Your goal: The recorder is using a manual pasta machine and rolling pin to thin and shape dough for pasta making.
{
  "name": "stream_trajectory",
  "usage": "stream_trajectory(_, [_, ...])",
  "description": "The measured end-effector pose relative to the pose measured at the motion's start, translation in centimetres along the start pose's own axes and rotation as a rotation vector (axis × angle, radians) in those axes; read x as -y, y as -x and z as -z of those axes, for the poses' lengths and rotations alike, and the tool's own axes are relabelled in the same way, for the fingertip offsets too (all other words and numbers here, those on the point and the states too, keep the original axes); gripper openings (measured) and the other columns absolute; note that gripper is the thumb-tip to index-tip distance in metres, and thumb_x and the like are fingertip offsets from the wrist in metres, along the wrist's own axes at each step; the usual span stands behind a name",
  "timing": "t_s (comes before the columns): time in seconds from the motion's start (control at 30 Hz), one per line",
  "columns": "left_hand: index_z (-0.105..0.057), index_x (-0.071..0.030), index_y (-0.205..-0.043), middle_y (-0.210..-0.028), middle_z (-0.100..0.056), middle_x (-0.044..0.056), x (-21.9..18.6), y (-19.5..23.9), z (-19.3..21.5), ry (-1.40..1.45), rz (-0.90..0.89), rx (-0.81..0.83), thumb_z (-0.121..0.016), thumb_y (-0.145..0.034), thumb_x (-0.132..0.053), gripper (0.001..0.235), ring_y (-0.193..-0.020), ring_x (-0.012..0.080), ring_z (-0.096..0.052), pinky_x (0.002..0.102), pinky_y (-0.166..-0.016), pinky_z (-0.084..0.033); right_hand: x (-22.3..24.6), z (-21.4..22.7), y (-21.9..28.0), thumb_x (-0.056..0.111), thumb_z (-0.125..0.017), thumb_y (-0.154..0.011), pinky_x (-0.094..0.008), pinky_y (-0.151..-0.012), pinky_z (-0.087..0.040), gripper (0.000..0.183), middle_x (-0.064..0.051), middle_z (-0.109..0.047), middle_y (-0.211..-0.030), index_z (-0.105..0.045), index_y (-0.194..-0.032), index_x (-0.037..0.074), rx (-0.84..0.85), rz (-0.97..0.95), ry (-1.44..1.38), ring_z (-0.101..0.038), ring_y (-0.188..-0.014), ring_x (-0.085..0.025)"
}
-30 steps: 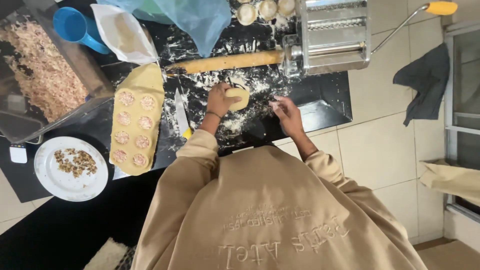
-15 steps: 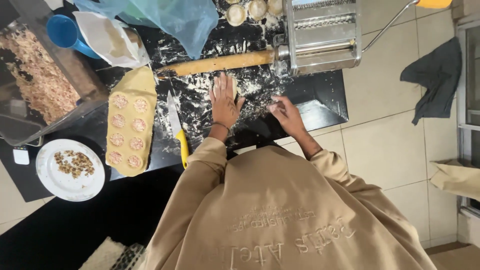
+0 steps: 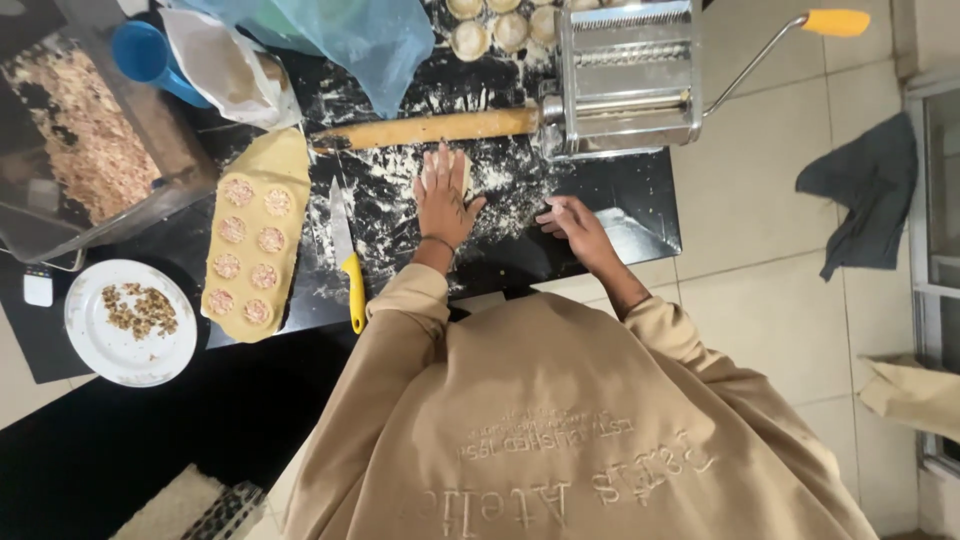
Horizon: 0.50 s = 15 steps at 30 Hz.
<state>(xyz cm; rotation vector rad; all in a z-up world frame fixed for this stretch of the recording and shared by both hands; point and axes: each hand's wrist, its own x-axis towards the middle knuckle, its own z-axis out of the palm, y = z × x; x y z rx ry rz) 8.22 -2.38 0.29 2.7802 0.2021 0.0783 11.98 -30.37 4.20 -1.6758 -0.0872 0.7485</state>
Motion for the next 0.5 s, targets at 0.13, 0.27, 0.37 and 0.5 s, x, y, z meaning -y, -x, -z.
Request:
stream_trajectory(0.13, [-0.044, -0.015, -0.153, -0.161, -0.037, 0.015, 1.6, 0.0, -1.0, 0.140, 0.042, -0.113, -0.070, -0.089, -0.043, 0.074, -0.142, 0.0421, -0.040, 0.050, -0.111, -0.045, -1.8, 0.9, -0.3, 0.028, -0.055, -0.106, -0.033, -0.087, -0.056, 0.037, -0.013, -0.073, -0.112, -0.055, -0.134, 0.003, -0.055, 0.069, -0.090, -0.071, -0.097, -0.019])
stream_trajectory(0.27, [-0.052, -0.009, -0.144, -0.134, -0.060, 0.019, 1.0, -0.6, 1.1, 0.341, 0.225, -0.025, -0.068, -0.091, -0.037, 0.062, -0.120, 0.0391, -0.063, 0.040, -0.101, -0.058, -2.2, 1.2, 0.6, 0.020, -0.058, -0.105, -0.033, -0.086, -0.057, 0.032, -0.015, -0.075, -0.109, -0.057, -0.132, 0.002, -0.114, 0.138, -0.070, -0.072, -0.095, -0.020])
stream_trajectory(0.37, [-0.054, -0.008, -0.138, -0.119, -0.070, 0.017, 3.0, -1.4, -2.8, 1.112, 0.624, 0.185, -0.058, -0.093, -0.043, 0.057, -0.108, 0.0312, -0.071, 0.039, -0.093, -0.061, -1.6, 1.3, 1.1, 0.020, -0.059, -0.102, -0.033, -0.083, -0.057, 0.033, -0.013, -0.075, -0.109, -0.056, -0.131, 0.003, -0.113, 0.067, -0.062, -0.072, -0.093, -0.020])
stream_trajectory(0.5, [-0.056, -0.005, -0.131, -0.118, -0.069, 0.017, 2.9, 0.4, -4.9, 1.659, 0.828, 0.212, -0.051, -0.096, -0.042, 0.051, -0.101, 0.0291, -0.071, 0.041, -0.079, -0.061, -2.2, 1.3, 0.4, 0.021, -0.059, -0.104, -0.032, -0.084, -0.056, 0.032, -0.012, -0.075, -0.110, -0.057, -0.130, 0.004, -0.096, 0.013, -0.104, -0.071, -0.093, -0.019])
